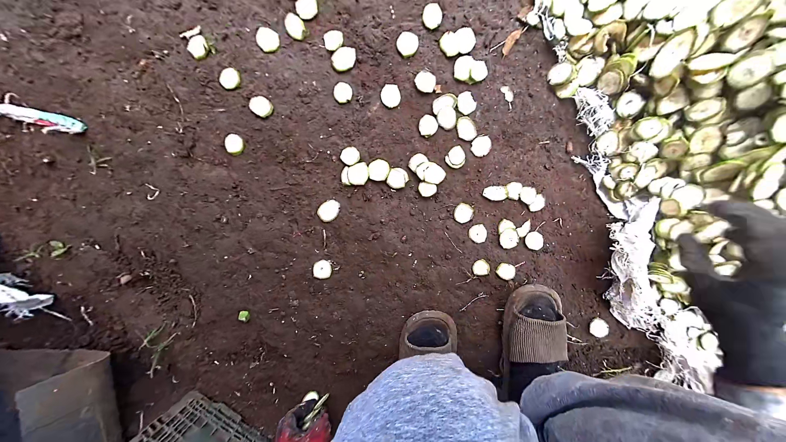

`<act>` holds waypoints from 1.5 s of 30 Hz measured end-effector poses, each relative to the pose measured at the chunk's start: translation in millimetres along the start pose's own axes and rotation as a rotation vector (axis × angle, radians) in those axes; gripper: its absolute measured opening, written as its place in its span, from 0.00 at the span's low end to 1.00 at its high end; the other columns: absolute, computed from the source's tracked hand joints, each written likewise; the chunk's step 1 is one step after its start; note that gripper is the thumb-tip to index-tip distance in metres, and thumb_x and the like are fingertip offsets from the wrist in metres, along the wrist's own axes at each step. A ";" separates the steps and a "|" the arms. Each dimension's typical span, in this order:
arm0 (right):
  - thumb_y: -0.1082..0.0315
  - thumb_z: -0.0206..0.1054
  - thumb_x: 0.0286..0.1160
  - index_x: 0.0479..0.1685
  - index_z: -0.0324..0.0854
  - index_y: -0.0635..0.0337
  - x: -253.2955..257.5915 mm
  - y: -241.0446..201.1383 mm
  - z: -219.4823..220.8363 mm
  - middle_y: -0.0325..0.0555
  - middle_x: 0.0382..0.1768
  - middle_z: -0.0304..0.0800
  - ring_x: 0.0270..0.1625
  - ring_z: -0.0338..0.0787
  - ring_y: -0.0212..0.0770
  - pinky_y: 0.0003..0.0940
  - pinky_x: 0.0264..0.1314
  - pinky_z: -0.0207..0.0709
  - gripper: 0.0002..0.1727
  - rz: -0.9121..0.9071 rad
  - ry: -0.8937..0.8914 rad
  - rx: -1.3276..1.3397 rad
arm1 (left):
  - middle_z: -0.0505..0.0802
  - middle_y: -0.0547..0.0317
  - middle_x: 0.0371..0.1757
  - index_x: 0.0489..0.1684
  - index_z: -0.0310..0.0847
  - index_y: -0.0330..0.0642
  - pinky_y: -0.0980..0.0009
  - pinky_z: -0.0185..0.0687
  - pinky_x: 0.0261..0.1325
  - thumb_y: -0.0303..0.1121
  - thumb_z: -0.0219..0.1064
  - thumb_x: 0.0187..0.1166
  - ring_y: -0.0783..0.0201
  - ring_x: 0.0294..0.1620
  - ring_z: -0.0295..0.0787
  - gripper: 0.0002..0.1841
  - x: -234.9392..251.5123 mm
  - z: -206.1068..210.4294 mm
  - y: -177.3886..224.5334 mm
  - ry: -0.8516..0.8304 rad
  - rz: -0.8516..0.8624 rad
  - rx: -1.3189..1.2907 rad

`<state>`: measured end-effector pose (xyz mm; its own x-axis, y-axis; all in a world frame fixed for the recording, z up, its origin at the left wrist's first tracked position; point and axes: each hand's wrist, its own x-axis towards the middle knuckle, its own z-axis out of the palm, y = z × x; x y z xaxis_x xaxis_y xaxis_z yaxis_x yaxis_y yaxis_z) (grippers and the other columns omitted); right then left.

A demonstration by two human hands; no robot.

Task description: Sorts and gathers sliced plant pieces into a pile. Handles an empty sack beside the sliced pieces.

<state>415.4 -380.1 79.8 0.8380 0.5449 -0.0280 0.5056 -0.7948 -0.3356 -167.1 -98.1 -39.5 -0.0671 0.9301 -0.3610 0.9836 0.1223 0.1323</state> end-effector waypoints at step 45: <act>0.69 0.65 0.81 0.60 0.91 0.48 105.5 -83.9 121.4 0.58 0.57 0.89 0.62 0.86 0.64 0.62 0.58 0.78 0.14 -0.596 -0.502 0.048 | 0.82 0.33 0.76 0.74 0.84 0.45 0.37 0.72 0.75 0.20 0.63 0.79 0.31 0.75 0.80 0.24 -56.4 40.2 393.3 -0.702 1.361 0.450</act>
<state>436.4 -223.5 -9.4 0.2288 0.9411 -0.2490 0.8226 -0.3237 -0.4676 230.2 -116.4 -4.2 0.8244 -0.0965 -0.5576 0.2186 -0.8545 0.4712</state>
